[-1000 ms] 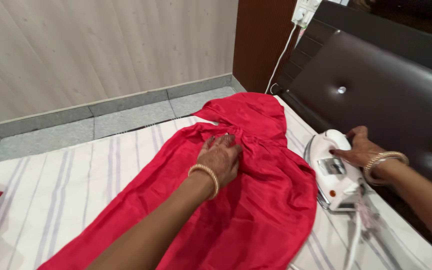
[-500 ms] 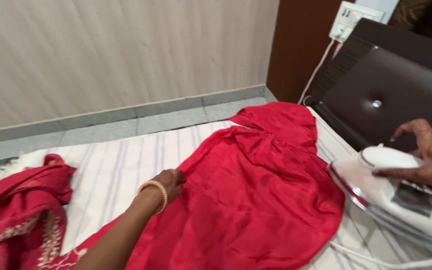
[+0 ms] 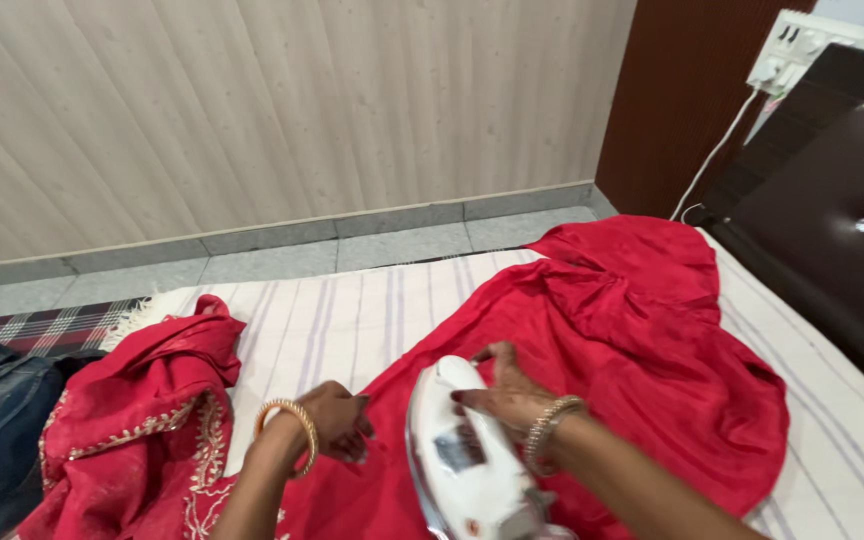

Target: The person irons a red garment laid out on a bed. They use a white electric iron to smooth the fabric, repeatedly adjusting the garment's position and folding sections to reach different areas. Other clothes are visible on the bed but are not handled during the task.

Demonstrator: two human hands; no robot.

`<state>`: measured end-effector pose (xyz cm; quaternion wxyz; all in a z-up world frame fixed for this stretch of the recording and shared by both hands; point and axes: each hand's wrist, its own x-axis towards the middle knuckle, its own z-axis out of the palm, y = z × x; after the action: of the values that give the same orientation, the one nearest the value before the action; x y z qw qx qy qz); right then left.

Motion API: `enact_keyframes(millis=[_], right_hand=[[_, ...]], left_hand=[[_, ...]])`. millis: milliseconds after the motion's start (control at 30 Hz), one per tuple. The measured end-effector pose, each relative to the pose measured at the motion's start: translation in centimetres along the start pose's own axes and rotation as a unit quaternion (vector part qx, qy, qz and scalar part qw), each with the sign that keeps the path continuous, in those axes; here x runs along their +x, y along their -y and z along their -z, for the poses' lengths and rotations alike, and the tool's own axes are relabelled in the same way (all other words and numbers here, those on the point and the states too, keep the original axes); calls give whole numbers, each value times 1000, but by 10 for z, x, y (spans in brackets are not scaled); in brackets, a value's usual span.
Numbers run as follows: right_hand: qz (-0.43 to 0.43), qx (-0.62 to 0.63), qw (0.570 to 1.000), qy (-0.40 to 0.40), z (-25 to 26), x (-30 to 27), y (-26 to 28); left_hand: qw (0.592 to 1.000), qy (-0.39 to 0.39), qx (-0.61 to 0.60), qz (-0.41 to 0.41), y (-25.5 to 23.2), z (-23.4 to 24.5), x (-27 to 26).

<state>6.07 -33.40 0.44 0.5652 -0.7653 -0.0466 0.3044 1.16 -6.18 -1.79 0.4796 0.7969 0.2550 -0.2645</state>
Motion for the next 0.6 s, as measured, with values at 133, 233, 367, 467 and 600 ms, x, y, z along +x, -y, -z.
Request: enact_keyframes(millis=[133, 233, 367, 467, 600], right_hand=[[-83, 235, 968, -8, -45, 52, -20], [109, 78, 985, 110, -28, 75, -33], [178, -390, 904, -6, 43, 88, -41], [244, -535, 809, -7, 87, 101, -60], [176, -650, 739, 36, 126, 111, -70]], left_hand=[[984, 82, -156, 14, 11, -22, 10], [901, -51, 358, -241, 13, -57, 19], [963, -124, 53, -233, -4, -93, 7], [982, -115, -85, -121, -44, -106, -9], [977, -147, 92, -126, -75, -95, -23]])
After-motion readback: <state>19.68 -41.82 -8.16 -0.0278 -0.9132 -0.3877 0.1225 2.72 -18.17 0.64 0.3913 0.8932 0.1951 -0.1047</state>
